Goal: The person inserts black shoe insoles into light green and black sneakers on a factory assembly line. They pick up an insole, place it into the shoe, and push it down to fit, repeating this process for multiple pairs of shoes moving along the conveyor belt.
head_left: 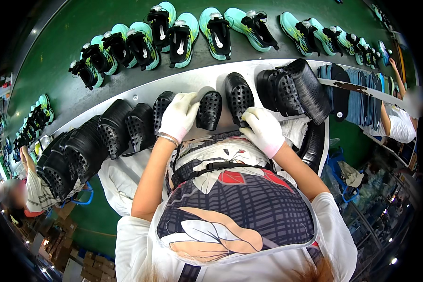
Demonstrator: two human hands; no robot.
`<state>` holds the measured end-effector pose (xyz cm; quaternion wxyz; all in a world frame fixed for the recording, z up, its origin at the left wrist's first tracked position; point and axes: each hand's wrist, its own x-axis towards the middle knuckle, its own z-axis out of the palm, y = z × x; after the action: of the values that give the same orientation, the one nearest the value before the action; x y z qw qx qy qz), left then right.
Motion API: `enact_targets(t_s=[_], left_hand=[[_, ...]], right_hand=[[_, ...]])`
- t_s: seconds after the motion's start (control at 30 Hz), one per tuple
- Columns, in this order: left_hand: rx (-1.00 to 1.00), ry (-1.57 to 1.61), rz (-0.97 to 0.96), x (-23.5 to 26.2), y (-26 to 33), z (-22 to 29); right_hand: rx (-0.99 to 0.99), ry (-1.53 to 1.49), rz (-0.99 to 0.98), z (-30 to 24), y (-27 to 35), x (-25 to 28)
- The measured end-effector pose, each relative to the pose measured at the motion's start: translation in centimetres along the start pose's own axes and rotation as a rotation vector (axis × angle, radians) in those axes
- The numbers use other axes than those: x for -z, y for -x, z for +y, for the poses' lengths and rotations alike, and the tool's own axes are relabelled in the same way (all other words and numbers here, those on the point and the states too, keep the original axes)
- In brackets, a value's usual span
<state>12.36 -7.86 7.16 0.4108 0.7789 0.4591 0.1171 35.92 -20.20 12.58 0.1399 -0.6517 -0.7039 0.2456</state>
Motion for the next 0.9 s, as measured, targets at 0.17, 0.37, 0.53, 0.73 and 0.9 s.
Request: enact_targets(t_s=[0.17, 0.37, 0.53, 0.73, 0.9], left_hand=[[-0.027, -0.003, -0.043, -0.4, -0.1, 1.2], [0.056, 0.076, -0.043, 0.5, 0.2, 2.7], [0.261, 1.491, -0.517, 1.8, 0.2, 4.9], [0.255, 1.706, -0.351, 2.4, 0.6, 3.5], [0.268, 1.524, -0.055, 3.8, 0.0, 1.5]], right_hand=[[0.103, -0.015, -0.013, 0.9, 0.3, 0.2], [0.111, -0.094, 0.067, -0.9, 0.0, 2.5], [0.218, -0.305, 0.099, -4.9, -2.6, 4.9], [0.187, -0.437, 0.063, -6.9, -6.2, 3.6], [-0.008, -0.359, -0.05, -8.2, -9.2, 1.6]])
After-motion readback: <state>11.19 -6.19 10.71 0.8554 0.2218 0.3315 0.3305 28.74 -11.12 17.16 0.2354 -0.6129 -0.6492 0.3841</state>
